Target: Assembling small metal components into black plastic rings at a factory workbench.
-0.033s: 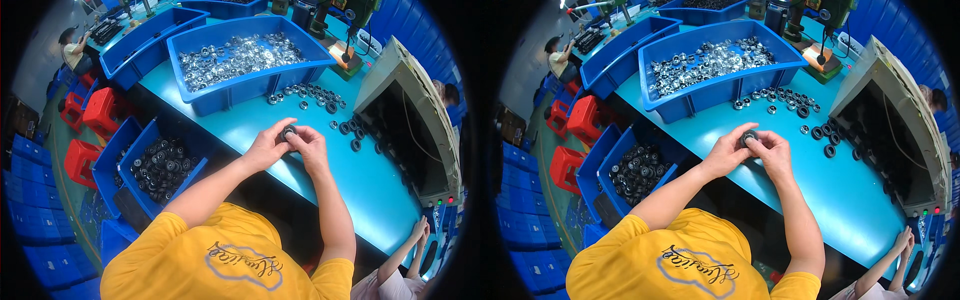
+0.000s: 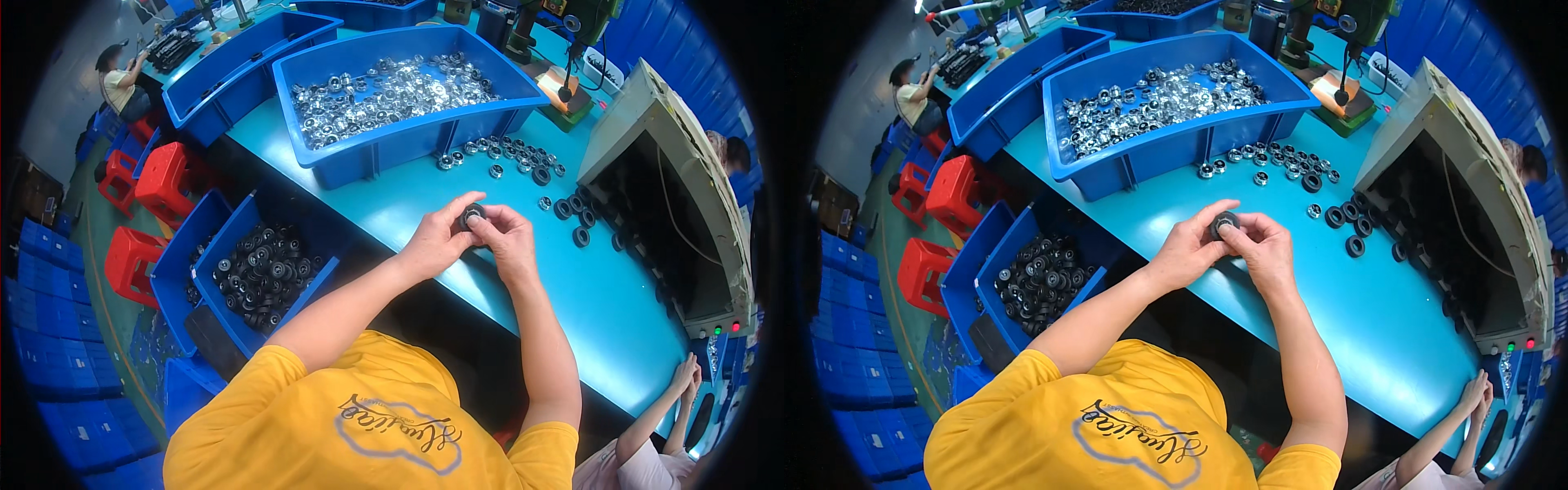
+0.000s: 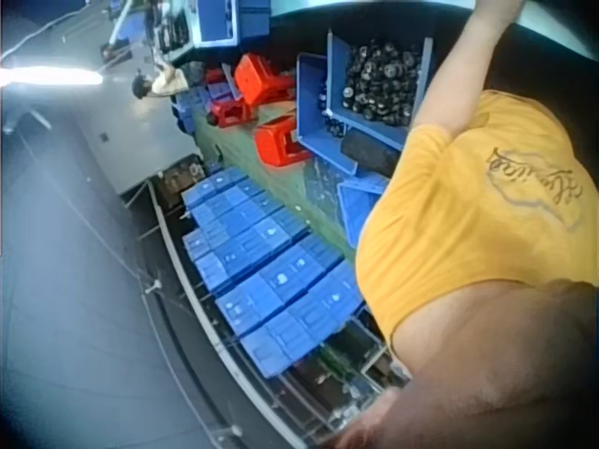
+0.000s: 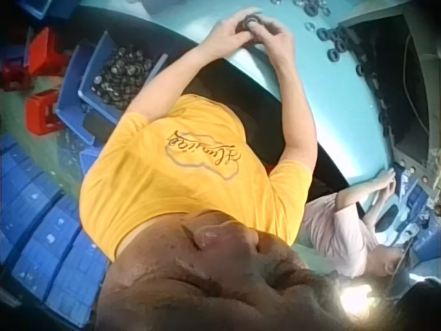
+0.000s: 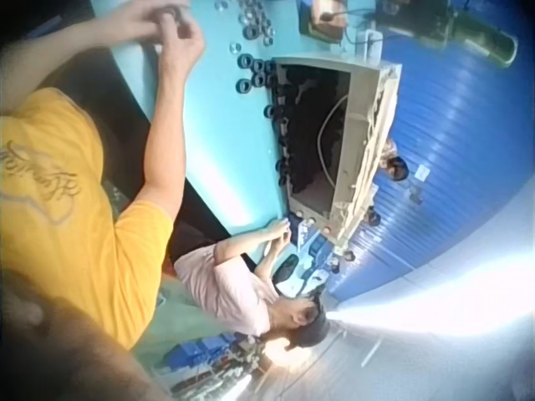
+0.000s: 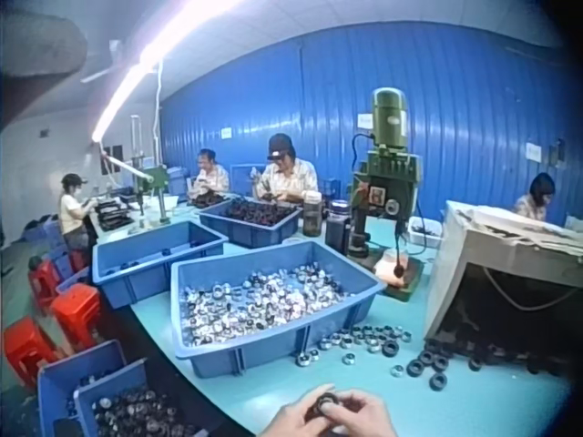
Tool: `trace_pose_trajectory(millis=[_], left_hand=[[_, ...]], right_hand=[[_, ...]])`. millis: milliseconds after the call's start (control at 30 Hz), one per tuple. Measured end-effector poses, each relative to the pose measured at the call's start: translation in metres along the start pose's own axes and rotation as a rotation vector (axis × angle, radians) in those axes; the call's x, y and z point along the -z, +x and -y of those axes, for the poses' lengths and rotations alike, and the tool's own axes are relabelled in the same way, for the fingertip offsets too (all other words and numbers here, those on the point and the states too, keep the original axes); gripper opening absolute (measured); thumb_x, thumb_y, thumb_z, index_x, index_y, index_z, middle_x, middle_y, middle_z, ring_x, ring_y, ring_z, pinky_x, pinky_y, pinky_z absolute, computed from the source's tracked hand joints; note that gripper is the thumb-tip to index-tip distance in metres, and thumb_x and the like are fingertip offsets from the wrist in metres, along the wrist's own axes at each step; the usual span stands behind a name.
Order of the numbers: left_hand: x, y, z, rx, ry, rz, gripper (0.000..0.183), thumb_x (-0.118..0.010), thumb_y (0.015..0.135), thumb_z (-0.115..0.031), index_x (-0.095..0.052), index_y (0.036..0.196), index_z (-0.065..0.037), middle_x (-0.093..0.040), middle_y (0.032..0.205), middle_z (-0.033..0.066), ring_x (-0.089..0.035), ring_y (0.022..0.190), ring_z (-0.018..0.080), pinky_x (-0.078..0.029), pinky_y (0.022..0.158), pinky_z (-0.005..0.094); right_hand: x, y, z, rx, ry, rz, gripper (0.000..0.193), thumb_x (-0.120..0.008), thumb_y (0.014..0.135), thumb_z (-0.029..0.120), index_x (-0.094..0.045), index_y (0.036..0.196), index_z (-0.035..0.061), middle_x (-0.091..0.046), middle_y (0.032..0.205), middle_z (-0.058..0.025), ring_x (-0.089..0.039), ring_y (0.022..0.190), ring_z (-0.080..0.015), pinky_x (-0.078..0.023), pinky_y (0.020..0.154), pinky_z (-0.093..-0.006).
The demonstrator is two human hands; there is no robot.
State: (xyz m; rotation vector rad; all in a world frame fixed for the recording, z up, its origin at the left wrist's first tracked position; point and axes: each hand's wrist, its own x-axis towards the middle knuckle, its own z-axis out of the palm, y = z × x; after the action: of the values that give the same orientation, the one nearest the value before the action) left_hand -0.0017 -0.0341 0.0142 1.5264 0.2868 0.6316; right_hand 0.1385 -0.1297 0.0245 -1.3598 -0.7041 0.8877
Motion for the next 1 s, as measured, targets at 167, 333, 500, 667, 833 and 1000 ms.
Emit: trace_pose_trajectory(millis=[167,333,500,667,833,1000], left_hand=[[-0.008,-0.006,0.001,-0.179,0.557,-0.129,0.046,-0.060,0.098,0.003,-0.054,0.143,-0.003,-0.072,0.118,0.0138,-0.072,0.100,0.0184,-0.059,0.086,0.0342],[-0.004,-0.005,0.001,-0.076,0.165,-0.060,0.049,-0.067,0.094,0.002,-0.056,0.141,-0.004,-0.072,0.107,0.0058,-0.071,0.096,0.0158,-0.059,0.080,0.0316],[0.015,-0.002,-0.003,0.110,-0.235,0.152,0.053,-0.071,0.092,0.002,-0.056,0.142,-0.009,-0.069,0.103,0.0013,-0.065,0.082,0.0082,-0.053,0.065,0.0257],[0.018,-0.002,-0.003,0.152,-0.194,0.125,0.056,-0.070,0.093,0.002,-0.055,0.145,-0.010,-0.067,0.099,-0.0003,-0.060,0.075,0.0054,-0.047,0.058,0.0229],[0.015,-0.003,-0.007,0.156,-0.162,0.131,0.057,-0.071,0.093,0.000,-0.054,0.146,-0.011,-0.066,0.093,-0.0017,-0.060,0.075,0.0053,-0.046,0.057,0.0216],[0.009,-0.002,-0.012,0.119,-0.189,0.114,0.048,-0.067,0.099,-0.007,-0.054,0.146,-0.011,-0.066,0.088,-0.0012,-0.059,0.072,0.0049,-0.046,0.057,0.0208]], right_hand=[[0.003,-0.001,-0.004,0.034,-0.034,-0.037,0.022,-0.082,0.088,0.009,-0.074,0.106,-0.0012,-0.073,0.087,-0.0055,-0.069,0.077,-0.0111,-0.058,0.072,-0.0272],[0.009,0.002,0.000,-0.032,0.042,0.091,0.019,-0.081,0.090,0.014,-0.073,0.102,0.0015,-0.073,0.087,-0.0045,-0.068,0.076,-0.0116,-0.057,0.071,-0.0263],[0.029,0.008,-0.002,-0.139,0.125,0.302,0.020,-0.080,0.093,0.021,-0.072,0.099,0.0048,-0.072,0.090,-0.0036,-0.067,0.078,-0.0115,-0.055,0.071,-0.0241],[0.017,0.002,0.008,-0.142,0.163,0.286,0.025,-0.076,0.097,0.023,-0.071,0.111,0.0035,-0.072,0.100,-0.0041,-0.068,0.086,-0.0115,-0.055,0.075,-0.0243],[0.017,0.003,-0.001,-0.128,0.223,0.292,0.032,-0.072,0.100,0.024,-0.067,0.122,0.0008,-0.072,0.106,-0.0055,-0.068,0.091,-0.0127,-0.055,0.079,-0.0268],[0.019,0.003,0.001,-0.125,0.242,0.289,0.035,-0.071,0.100,0.022,-0.065,0.126,0.0000,-0.072,0.108,-0.0060,-0.068,0.091,-0.0131,-0.055,0.079,-0.0280]])
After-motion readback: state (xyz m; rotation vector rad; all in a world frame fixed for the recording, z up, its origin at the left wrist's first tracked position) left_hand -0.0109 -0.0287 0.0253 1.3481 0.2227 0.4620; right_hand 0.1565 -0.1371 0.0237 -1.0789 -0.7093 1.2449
